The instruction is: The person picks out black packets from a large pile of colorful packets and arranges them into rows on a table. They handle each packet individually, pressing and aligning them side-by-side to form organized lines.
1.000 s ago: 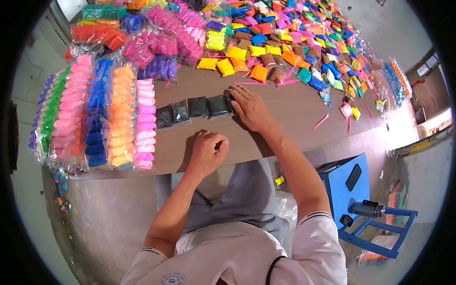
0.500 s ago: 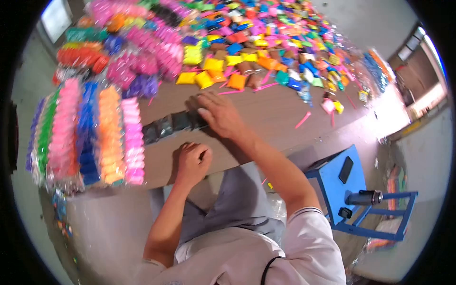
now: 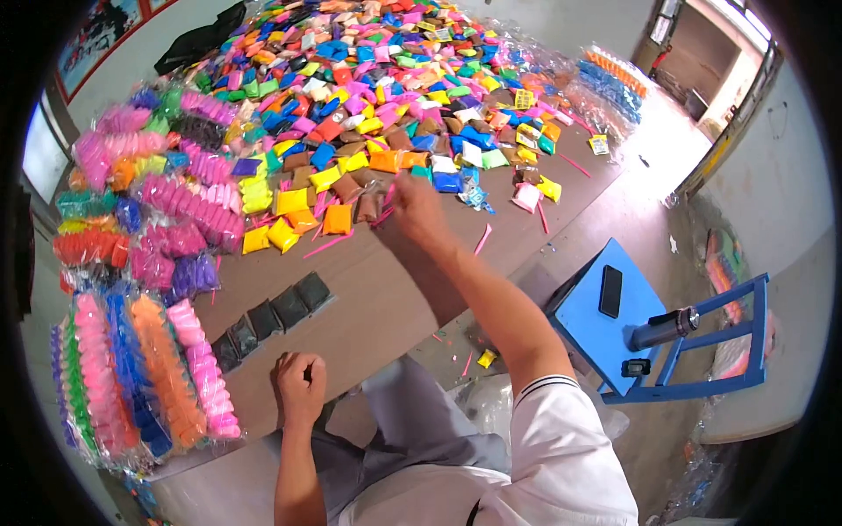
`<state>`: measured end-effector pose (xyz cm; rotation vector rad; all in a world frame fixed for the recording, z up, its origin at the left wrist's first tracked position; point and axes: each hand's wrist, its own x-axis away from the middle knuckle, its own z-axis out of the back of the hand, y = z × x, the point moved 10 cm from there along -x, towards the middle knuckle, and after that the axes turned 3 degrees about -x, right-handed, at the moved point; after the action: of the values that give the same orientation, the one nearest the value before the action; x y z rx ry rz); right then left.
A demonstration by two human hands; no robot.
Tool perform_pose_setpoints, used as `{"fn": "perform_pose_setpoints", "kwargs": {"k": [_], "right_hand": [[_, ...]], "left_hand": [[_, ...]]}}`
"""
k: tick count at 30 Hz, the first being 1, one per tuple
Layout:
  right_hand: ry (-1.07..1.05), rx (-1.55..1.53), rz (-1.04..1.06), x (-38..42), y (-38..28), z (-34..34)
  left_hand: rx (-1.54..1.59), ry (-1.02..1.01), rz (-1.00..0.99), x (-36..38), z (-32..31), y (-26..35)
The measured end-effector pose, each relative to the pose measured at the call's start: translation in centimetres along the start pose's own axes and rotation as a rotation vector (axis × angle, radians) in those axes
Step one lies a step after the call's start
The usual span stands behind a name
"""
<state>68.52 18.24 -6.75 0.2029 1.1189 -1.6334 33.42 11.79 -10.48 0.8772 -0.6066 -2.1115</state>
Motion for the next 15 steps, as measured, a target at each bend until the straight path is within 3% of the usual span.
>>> {"fn": "perform_pose_setpoints", "kwargs": {"k": [4, 6, 10, 14, 15], "right_hand": [[0.207, 0.046, -0.084, -4.9, 10.3, 4.0], [0.182, 0.013, -0.237, -7.9, 15.0, 5.5], [0.225, 0.161, -0.241, -13.1, 20.9, 7.6], [0.088, 0.267, -0.283, -18.4, 25.6, 6.3], [0.091, 0.310, -0.191, -19.5, 25.7, 5.9]], "left_hand": [[-0.065, -0.004, 0.006, -0.1, -0.3, 0.2], [-0.100, -0.013, 0.018, -0.3, -0.4, 0.2], [-0.184, -0.059, -0.021, 0.0, -0.9, 0.6], [-0.182, -0.095, -0.055, -0.4, -1.9, 0.4], [-0.190, -0.098, -0.062, -0.3, -2.0, 0.3]]}}
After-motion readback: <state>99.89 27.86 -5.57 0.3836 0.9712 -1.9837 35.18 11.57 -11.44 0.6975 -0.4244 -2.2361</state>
